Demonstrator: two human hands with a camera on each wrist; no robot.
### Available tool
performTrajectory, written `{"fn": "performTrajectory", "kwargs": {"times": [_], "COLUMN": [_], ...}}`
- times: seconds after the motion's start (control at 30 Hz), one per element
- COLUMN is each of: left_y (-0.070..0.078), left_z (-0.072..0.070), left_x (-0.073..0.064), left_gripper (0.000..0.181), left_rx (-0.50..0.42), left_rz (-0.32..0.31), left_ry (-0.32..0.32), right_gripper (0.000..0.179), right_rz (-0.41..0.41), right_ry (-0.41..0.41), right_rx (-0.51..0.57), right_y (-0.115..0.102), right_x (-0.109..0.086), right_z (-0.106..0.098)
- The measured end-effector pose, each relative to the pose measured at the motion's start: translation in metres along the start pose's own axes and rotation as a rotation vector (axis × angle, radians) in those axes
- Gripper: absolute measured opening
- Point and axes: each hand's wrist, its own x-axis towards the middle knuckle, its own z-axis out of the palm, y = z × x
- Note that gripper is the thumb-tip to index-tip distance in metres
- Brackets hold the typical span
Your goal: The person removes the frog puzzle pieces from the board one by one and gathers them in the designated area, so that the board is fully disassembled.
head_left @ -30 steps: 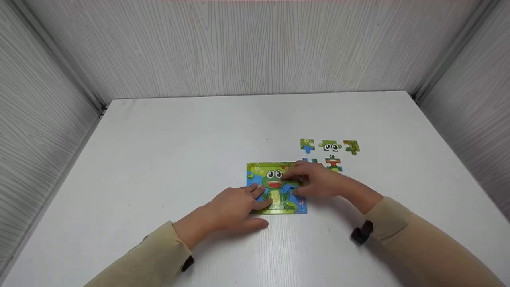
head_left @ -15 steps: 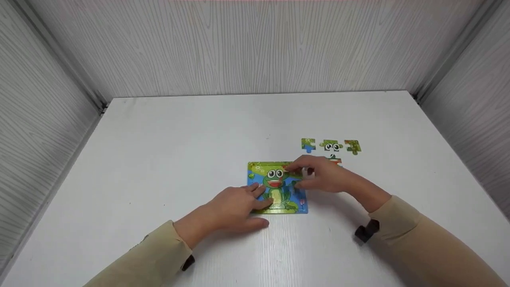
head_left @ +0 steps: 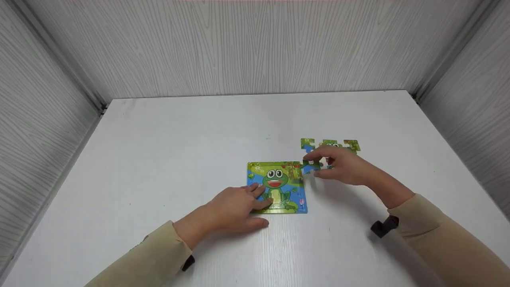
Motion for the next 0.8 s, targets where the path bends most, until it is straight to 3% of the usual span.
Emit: {"fn": "performTrajectory", "kwargs": {"times": [0.8], "left_y": [0.0], "left_z": [0.0], "left_x": [-0.001], "left_gripper": [0.062], "left_rx": [-0.008], "left_rz": [-0.009], "left_ry": [-0.011], "right_gripper": [0.046], "right_rz": [0.12], "right_ry": [0.081], "right_rx": [-0.088], "right_y": [0.038], "right_x": [-0.036], "right_z": [-0.04]}}
